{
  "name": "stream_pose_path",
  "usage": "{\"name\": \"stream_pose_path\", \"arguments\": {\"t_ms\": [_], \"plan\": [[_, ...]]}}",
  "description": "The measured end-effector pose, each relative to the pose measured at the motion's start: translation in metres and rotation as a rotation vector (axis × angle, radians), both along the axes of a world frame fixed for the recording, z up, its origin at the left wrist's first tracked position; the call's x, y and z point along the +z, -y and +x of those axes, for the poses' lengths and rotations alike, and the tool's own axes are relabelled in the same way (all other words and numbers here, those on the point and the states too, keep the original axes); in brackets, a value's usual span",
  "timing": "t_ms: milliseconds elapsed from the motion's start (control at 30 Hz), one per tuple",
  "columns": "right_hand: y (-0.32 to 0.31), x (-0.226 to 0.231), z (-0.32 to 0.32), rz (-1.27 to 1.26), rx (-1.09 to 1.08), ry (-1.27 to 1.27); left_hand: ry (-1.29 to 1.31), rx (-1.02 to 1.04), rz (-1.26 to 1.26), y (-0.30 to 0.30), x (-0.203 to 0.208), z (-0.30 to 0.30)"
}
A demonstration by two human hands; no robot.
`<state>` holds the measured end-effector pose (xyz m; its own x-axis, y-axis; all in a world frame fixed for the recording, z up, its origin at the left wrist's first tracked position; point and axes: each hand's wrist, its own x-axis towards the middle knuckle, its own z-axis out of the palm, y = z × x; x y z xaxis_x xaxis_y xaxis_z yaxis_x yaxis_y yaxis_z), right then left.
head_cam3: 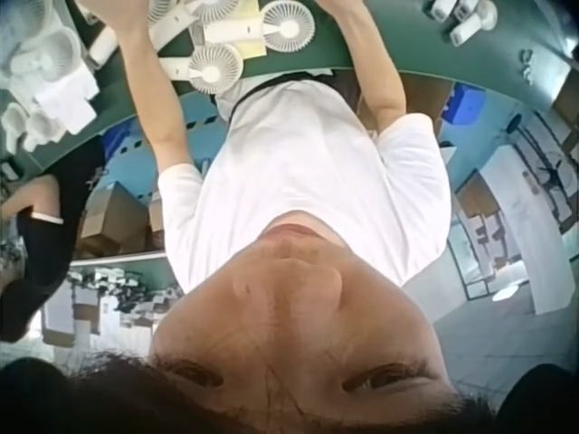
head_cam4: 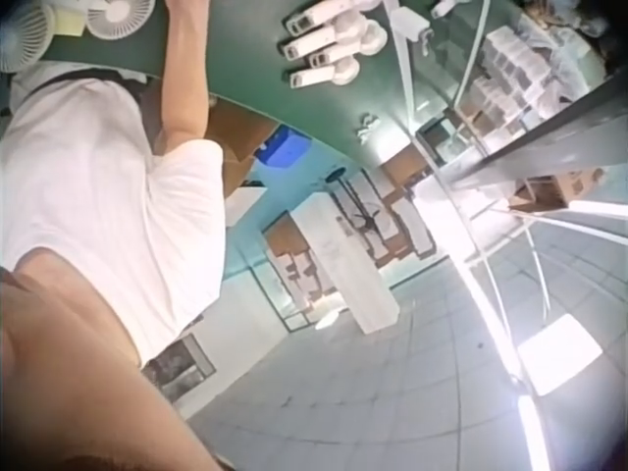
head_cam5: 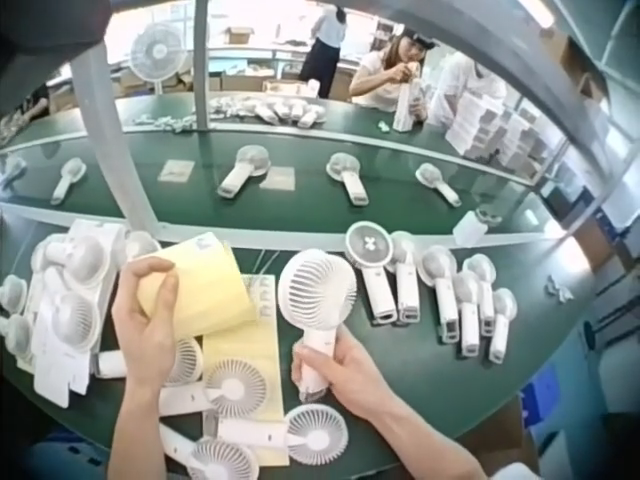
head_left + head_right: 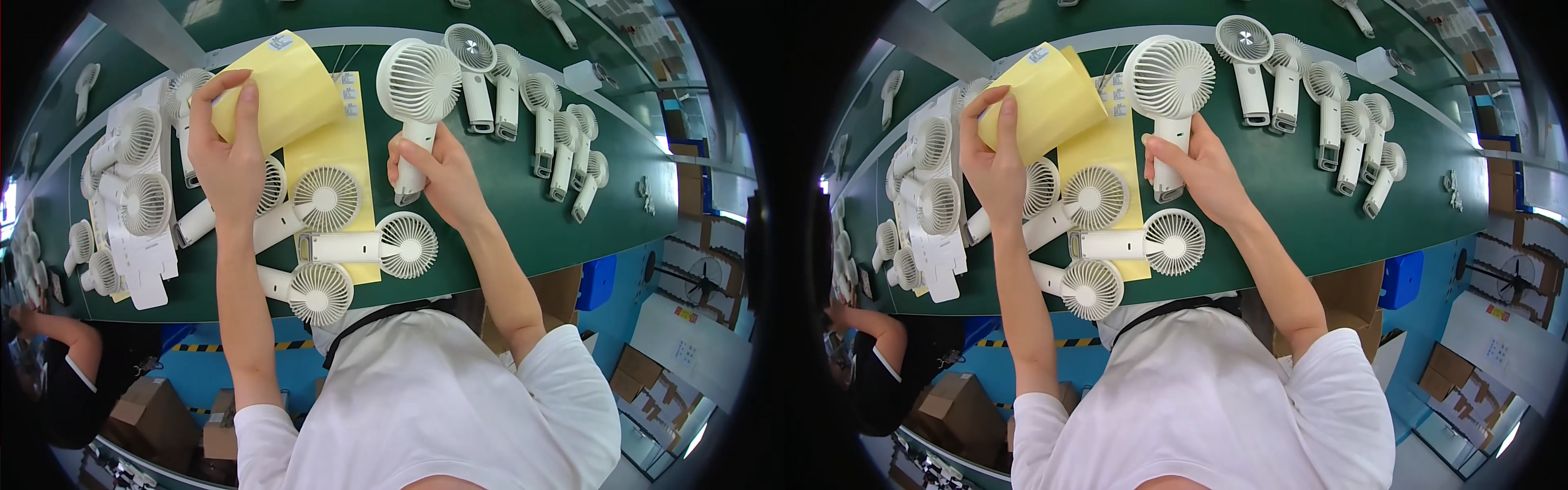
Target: Applying labels to handheld fans on an assembly line.
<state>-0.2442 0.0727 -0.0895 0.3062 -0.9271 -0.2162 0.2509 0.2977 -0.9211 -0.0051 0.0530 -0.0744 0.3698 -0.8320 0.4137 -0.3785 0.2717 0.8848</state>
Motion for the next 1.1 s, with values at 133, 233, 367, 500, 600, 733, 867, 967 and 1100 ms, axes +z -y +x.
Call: {"name": "stream_pose_path", "arguments": {"t_ms": [133, 233, 367, 500, 600, 733, 867, 967, 1100], "plan": [[0.000, -0.006, 0.000, 0.013, -0.057, -0.116, 0.002, -0.031, 0.004, -0.001, 0.003, -0.004], [0.001, -0.011, 0.000, 0.012, -0.059, -0.183, -0.018, -0.061, 0.022, -0.003, 0.004, -0.006], [-0.001, -0.021, 0.000, -0.155, -0.218, -0.702, -0.109, -0.213, 0.002, -0.002, 0.001, -0.006], [-0.003, -0.022, -0.003, -0.507, -0.171, -1.326, -0.159, -0.331, 0.093, -0.002, 0.002, -0.005], [0.011, -0.008, -0.002, -0.874, -0.439, -1.325, -0.219, -0.405, 0.157, -0.005, 0.005, -0.006], [0.027, 0.028, 0.020, -0.897, -0.257, -0.633, -0.207, -0.465, 0.210, -0.008, 0.008, -0.006], [0.030, 0.033, 0.029, -0.914, -0.124, -0.747, -0.242, -0.501, 0.222, -0.010, 0.011, -0.007], [0.029, 0.033, 0.030, -0.799, -0.119, -0.674, -0.235, -0.517, 0.214, -0.010, 0.010, -0.002], [0.034, 0.031, 0.024, -0.805, -0.120, -0.654, -0.211, -0.568, 0.202, -0.009, 0.009, -0.001]]}}
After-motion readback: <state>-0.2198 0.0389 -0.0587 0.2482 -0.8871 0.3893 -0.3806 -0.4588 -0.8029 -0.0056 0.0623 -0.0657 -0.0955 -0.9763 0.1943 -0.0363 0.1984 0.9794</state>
